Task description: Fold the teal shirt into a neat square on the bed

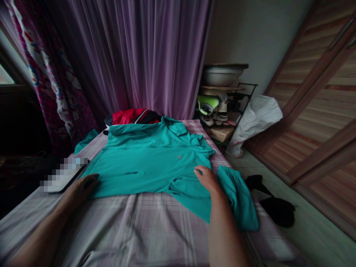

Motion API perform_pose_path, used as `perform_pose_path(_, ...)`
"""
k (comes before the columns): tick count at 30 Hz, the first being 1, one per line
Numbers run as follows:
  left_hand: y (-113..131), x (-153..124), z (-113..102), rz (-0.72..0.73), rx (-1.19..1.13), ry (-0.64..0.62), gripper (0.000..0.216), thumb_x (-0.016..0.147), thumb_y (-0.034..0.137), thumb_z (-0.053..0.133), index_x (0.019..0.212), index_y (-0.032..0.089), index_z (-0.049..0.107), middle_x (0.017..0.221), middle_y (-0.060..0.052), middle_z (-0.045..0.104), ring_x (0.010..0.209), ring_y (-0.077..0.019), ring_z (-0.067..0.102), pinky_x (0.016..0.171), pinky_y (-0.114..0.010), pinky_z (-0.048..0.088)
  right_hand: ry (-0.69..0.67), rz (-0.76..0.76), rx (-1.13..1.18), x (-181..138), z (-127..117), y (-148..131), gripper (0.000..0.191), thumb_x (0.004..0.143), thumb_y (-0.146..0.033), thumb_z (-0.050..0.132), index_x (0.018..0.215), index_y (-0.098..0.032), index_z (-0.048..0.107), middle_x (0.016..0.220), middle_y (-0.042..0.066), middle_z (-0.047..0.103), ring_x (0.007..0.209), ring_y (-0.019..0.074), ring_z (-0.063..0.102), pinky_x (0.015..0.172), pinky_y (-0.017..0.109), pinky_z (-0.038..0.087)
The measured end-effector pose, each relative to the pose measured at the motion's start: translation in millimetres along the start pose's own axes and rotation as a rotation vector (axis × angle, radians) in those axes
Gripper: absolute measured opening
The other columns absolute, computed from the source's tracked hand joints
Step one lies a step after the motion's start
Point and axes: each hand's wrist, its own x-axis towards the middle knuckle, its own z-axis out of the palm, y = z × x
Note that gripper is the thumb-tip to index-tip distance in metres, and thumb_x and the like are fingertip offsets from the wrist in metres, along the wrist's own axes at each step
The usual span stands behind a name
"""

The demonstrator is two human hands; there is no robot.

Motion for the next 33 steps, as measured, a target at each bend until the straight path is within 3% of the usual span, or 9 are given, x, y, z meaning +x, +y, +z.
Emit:
perform_pose_path(4,-1.6,-3.0,-4.3,0.09,-0.042,-0.039,0.06,0.081,0.076,0.038,0.086,0.024,0.068,0.126,-0.01,0.07,0.107,-0.0278,0.069,0.098,-0.039,0.054,0.108,0.033,-0.091,-3.6,-4.9,1.4,0.028,0.083,-0.035,0.051,0.091,-0.025,0.076,0.111,0.007,0.075,0.109,0.025,0.067,0.097,0.04,0.051)
perform_pose_path(8,-5.7,-5.4,-7.9,0.171,-0.008,-0.087,0.071,0.072,0.086,0.043,0.094,0.024,0.071,0.138,-0.011,0.061,0.122,-0.0303,0.061,0.106,-0.041,0.049,0.204,0.243,-0.231,-7.6,-12.6,11.8,0.029,0.083,-0.035,0.047,0.087,-0.023,0.074,0.096,0.01,0.077,0.092,0.0266,0.071,0.082,0.037,0.054)
perform_pose_path(11,-11.7,-5.2,-16.4,0.221,0.047,-0.169,0.067,0.071,0.081,0.053,0.103,0.026,0.073,0.144,-0.011,0.056,0.131,-0.0316,0.055,0.108,-0.042,0.046,0.126,0.228,-0.207,-15.9,-17.2,19.0,0.028,0.08,-0.038,0.051,0.089,-0.023,0.073,0.095,0.009,0.076,0.092,0.0264,0.071,0.081,0.037,0.055)
perform_pose_path(16,-22.6,-7.6,-36.7,0.21,0.095,-0.299,0.06,0.07,0.066,0.063,0.119,0.03,0.071,0.148,-0.009,0.053,0.135,-0.0324,0.05,0.109,-0.042,0.044,0.019,0.072,-0.056,-42.8,-25.0,11.5,0.041,0.077,-0.049,0.057,0.105,-0.024,0.072,0.14,0.013,0.058,0.125,0.0304,0.058,0.096,0.043,0.052)
perform_pose_path(19,-25.6,-13.5,-42.4,0.19,0.112,-0.261,0.052,0.072,0.06,0.061,0.115,0.034,0.073,0.144,-0.004,0.058,0.129,-0.0331,0.056,0.108,-0.043,0.046,-0.161,-0.017,-0.002,-61.2,-37.0,-0.4,0.042,0.075,-0.05,0.065,0.11,-0.028,0.073,0.152,0.011,0.047,0.135,0.0316,0.049,0.104,0.043,0.048)
perform_pose_path(23,-22.3,-23.1,-43.1,0.172,0.154,-0.224,0.047,0.078,0.057,0.047,0.113,0.039,0.072,0.133,0.005,0.066,0.115,-0.0288,0.066,0.101,-0.042,0.052,-0.291,-0.034,-0.114,-82.8,-56.2,-12.7,0.046,0.067,-0.046,0.075,0.111,-0.032,0.075,0.149,0.008,0.051,0.138,0.0342,0.046,0.109,0.042,0.045)
perform_pose_path(29,-16.9,-28.3,-40.3,0.094,0.244,-0.248,0.054,0.072,0.037,0.044,0.12,0.037,0.067,0.127,0.006,0.069,0.113,-0.0287,0.067,0.099,-0.047,0.052,-0.316,-0.037,-0.326,-109.6,-66.2,-5.7,0.052,0.055,-0.031,0.081,0.106,-0.04,0.076,0.14,0.004,0.059,0.136,0.0389,0.046,0.112,0.052,0.041)
perform_pose_path(33,-20.9,-26.0,-37.6,0.056,0.224,-0.225,0.052,0.071,0.035,0.043,0.118,0.036,0.066,0.122,0.005,0.072,0.111,-0.0278,0.068,0.097,-0.044,0.053,-0.25,-0.015,-0.453,-114.4,-71.4,9.8,0.024,0.063,-0.032,0.073,0.085,-0.04,0.078,0.13,0.002,0.067,0.133,0.0387,0.049,0.111,0.064,0.036)
